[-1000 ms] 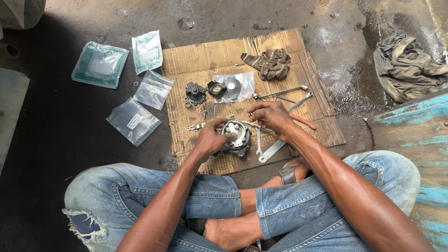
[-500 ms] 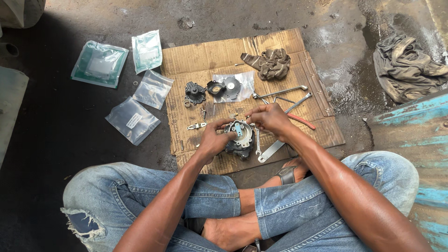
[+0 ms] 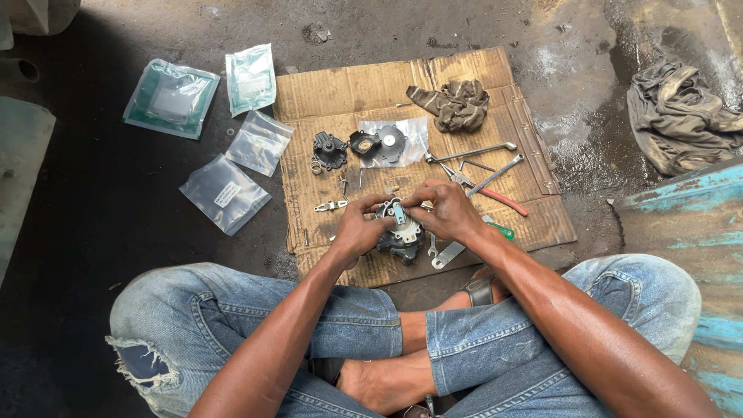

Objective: The person sits on the ground assembling a mechanical component, likely a carburetor, using a screwdriver and wrench. They insert small metal parts into the housing, tighten screws, and manipulate internal mechanisms while surrounded by tools and plastic bags of parts.

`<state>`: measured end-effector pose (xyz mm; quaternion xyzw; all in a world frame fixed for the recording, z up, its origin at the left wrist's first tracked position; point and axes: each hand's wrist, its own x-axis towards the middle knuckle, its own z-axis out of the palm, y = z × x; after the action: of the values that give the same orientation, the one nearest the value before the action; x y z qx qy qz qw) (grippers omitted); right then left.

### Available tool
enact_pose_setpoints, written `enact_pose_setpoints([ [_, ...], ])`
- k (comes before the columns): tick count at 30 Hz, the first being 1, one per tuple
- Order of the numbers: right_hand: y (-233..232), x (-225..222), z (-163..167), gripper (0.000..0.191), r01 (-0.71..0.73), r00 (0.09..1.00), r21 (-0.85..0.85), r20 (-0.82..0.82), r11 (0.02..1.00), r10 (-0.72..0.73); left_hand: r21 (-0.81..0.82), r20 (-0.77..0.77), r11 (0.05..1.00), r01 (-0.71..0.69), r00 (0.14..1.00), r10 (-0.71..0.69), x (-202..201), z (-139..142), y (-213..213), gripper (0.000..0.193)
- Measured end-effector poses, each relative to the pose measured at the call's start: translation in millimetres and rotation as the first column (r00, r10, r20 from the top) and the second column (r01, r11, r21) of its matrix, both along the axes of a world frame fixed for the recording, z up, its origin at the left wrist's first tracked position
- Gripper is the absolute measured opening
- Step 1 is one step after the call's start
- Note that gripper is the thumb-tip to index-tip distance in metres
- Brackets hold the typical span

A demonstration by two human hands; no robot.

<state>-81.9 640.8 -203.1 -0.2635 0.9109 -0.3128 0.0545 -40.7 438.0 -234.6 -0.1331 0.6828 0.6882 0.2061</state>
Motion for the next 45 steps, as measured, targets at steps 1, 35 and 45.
enact_pose_setpoints([
  [1,-0.6,0.7,1.3,0.015,-0.002,1.000,0.000,-0.014,1.000,0.002,0.003,0.008,1.000,0.002,1.000,-0.002,0.3,0.5,-0.4,0.057],
  [35,-16.9,2.0,27.2,0.021,-0.020,0.999,0.105,-0.029,0.994,0.023,-0.030,-0.026,0.998,0.046,0.999,-0.047,0.6,20.5,-14.5,0.055],
  [45,-16.6,3.6,32.1,0.022,-0.017,0.999,0.136,-0.032,0.991,0.022,-0.053,-0.021,0.998,0.039,0.999,-0.040,4.8,19.8,-11.0,0.055],
])
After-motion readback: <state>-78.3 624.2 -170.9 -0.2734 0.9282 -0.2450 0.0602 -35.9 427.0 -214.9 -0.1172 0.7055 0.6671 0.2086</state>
